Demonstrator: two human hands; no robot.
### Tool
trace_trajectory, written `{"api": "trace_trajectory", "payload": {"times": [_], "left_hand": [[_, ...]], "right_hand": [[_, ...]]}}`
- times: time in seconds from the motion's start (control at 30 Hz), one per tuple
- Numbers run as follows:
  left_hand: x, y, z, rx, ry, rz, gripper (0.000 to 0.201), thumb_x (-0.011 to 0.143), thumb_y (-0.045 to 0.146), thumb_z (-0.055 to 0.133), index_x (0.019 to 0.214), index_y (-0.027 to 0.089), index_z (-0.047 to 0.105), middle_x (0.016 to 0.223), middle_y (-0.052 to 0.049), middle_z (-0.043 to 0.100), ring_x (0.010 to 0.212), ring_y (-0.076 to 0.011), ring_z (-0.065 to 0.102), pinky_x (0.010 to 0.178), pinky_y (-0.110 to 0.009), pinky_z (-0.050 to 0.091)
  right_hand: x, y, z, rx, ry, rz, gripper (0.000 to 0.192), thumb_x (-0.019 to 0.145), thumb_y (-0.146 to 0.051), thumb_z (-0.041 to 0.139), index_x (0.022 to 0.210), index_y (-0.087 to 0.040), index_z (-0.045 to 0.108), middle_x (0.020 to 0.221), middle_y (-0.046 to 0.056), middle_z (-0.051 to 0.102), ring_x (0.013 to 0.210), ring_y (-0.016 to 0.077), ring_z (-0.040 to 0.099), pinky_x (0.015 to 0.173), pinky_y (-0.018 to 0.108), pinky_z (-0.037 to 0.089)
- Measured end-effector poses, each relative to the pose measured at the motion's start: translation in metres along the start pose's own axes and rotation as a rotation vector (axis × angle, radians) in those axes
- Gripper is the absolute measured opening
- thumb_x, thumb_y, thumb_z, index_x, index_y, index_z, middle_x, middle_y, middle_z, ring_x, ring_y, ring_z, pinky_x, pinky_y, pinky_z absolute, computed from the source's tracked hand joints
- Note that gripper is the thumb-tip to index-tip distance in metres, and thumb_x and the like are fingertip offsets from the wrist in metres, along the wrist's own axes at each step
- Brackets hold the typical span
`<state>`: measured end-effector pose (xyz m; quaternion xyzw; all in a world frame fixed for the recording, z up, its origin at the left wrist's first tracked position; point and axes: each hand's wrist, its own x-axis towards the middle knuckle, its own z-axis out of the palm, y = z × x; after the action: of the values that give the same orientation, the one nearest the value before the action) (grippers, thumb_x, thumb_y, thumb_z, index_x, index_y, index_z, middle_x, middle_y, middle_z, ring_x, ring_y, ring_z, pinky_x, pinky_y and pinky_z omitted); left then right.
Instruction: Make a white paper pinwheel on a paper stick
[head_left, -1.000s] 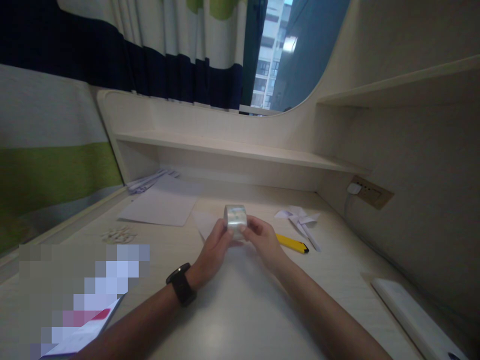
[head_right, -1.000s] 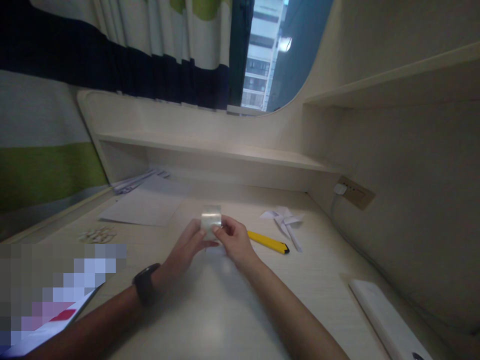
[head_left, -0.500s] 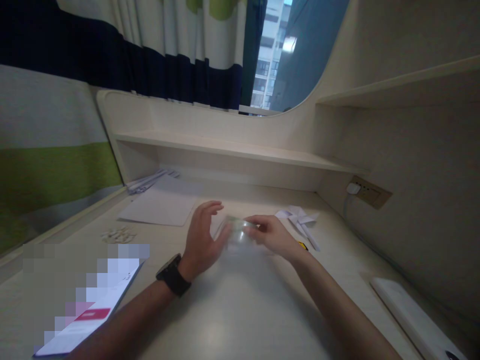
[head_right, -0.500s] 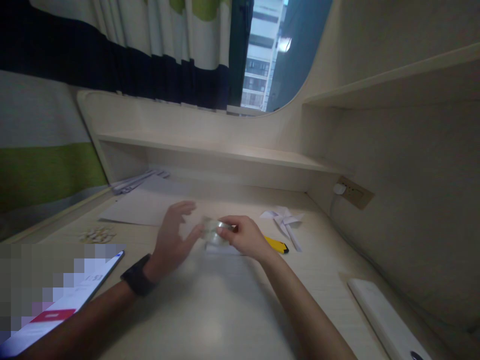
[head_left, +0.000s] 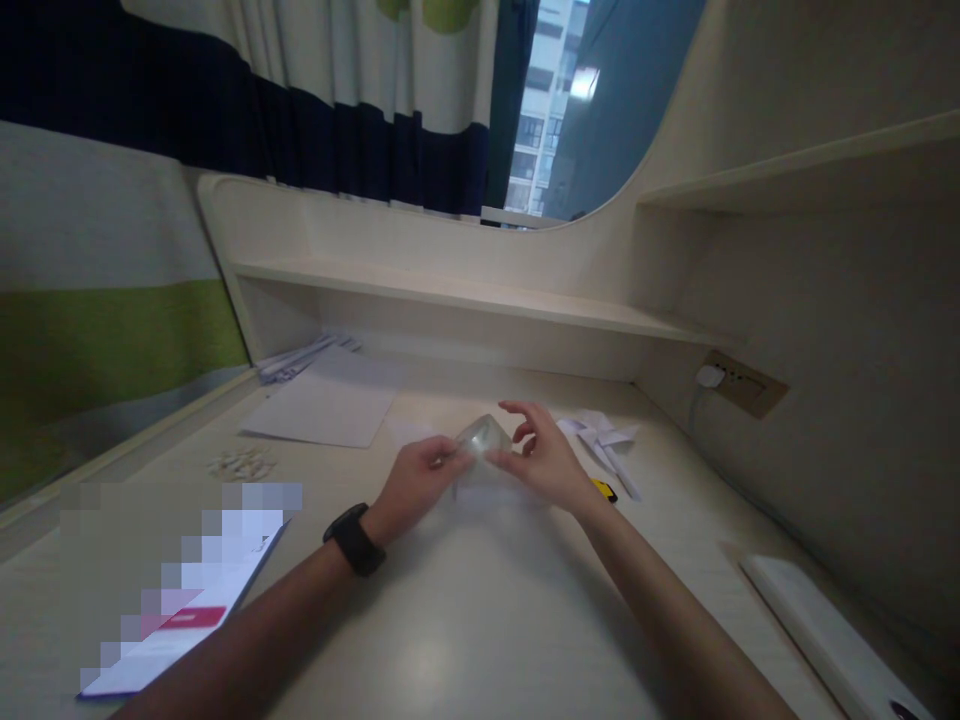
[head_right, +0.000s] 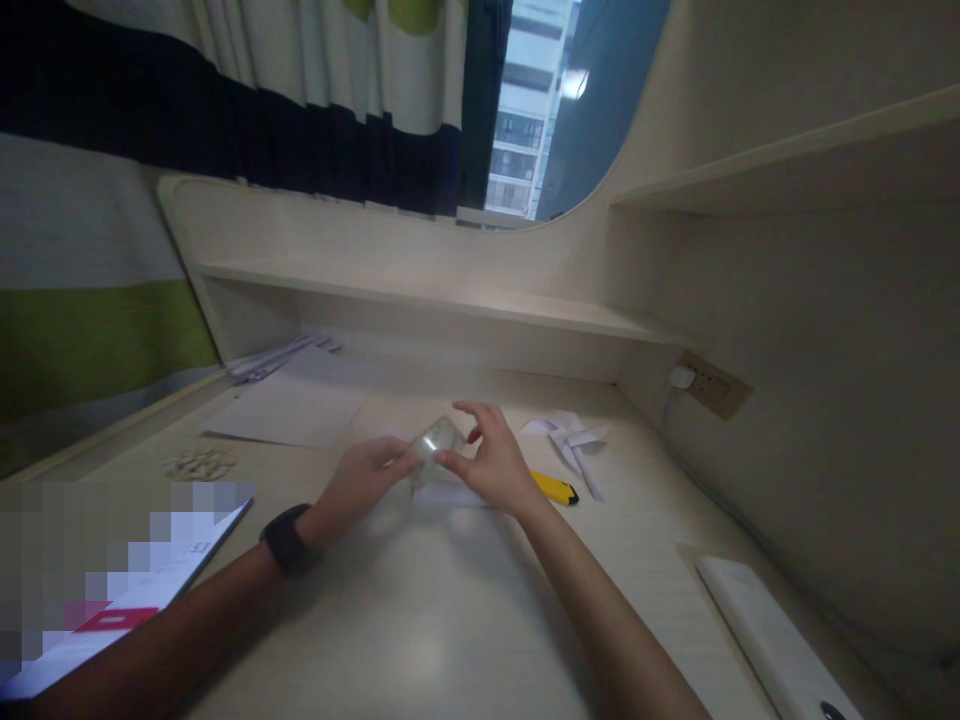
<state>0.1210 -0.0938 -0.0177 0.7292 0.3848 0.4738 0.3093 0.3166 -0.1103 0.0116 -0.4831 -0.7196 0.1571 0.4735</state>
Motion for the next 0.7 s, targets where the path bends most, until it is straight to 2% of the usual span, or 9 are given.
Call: {"api": "trace_trajectory", "payload": {"times": [0.07,0.1,0.13,0.23,0.3,0.37,0.53,0.7], "left_hand": [[-0.003,0.003,0.005,-0.044,0.099,-0.044,0.024,0.08,0.038,0.062,0.067,0.019,0.066,0.066,-0.001,0.066,0.066,-0.0173,0.058,0.062,-0.028,0.042],[-0.004,0.004,0.008,-0.058,0.138,-0.063,0.024,0.081,0.038,0.061,0.067,0.019,0.065,0.067,-0.001,0.066,0.066,-0.0174,0.057,0.063,-0.028,0.042],[-0.006,0.005,0.012,-0.066,0.168,-0.078,0.024,0.081,0.038,0.061,0.067,0.019,0.065,0.066,-0.001,0.065,0.065,-0.0173,0.057,0.062,-0.028,0.042],[-0.013,0.005,0.022,-0.081,0.226,-0.11,0.027,0.083,0.04,0.059,0.067,0.019,0.06,0.065,0.0,0.061,0.064,-0.0166,0.054,0.062,-0.028,0.04],[-0.017,0.004,0.029,-0.096,0.248,-0.113,0.028,0.085,0.042,0.057,0.069,0.019,0.058,0.066,0.0,0.059,0.065,-0.0165,0.053,0.063,-0.028,0.04],[-0.02,0.003,0.035,-0.119,0.258,-0.099,0.029,0.087,0.043,0.054,0.072,0.019,0.057,0.068,0.0,0.058,0.068,-0.0168,0.052,0.065,-0.028,0.039],[-0.022,0.004,0.039,-0.097,0.298,-0.061,0.028,0.091,0.043,0.049,0.078,0.019,0.056,0.079,-0.003,0.057,0.077,-0.0182,0.052,0.071,-0.03,0.039],[-0.021,0.004,0.036,-0.082,0.303,-0.066,0.028,0.091,0.043,0.047,0.078,0.019,0.055,0.076,-0.001,0.055,0.073,-0.0177,0.05,0.068,-0.029,0.038]], "right_hand": [[-0.001,0.006,0.01,0.024,0.135,0.17,0.069,0.064,-0.045,0.077,0.122,-0.021,0.05,0.115,0.011,0.054,0.068,0.013,0.053,0.066,0.031,0.046],[-0.003,0.007,0.016,0.069,0.177,0.255,0.068,0.063,-0.048,0.076,0.119,-0.019,0.05,0.11,0.011,0.056,0.065,0.0125,0.053,0.063,0.03,0.046],[-0.004,0.007,0.022,0.144,0.181,0.335,0.063,0.064,-0.051,0.074,0.113,-0.017,0.053,0.102,0.01,0.059,0.062,0.012,0.052,0.058,0.028,0.044],[-0.011,0.0,0.036,0.432,0.025,0.487,0.044,0.072,-0.058,0.063,0.081,-0.015,0.058,0.063,0.001,0.057,0.046,0.0098,0.046,0.043,0.022,0.033],[-0.015,-0.006,0.04,0.534,-0.038,0.493,0.043,0.076,-0.058,0.058,0.065,-0.017,0.054,0.046,-0.004,0.048,0.038,0.0081,0.039,0.039,0.021,0.026],[-0.018,-0.011,0.041,0.56,-0.023,0.45,0.043,0.078,-0.056,0.057,0.06,-0.018,0.05,0.041,-0.006,0.043,0.036,0.007,0.034,0.038,0.02,0.023],[-0.019,-0.012,0.038,0.606,-0.076,0.336,0.035,0.082,-0.05,0.057,0.07,-0.018,0.056,0.046,-0.007,0.041,0.041,0.0074,0.034,0.041,0.02,0.025],[-0.018,-0.011,0.038,0.665,-0.148,0.305,0.031,0.081,-0.048,0.057,0.078,-0.017,0.059,0.056,-0.005,0.045,0.047,0.0089,0.04,0.046,0.021,0.032]]}}
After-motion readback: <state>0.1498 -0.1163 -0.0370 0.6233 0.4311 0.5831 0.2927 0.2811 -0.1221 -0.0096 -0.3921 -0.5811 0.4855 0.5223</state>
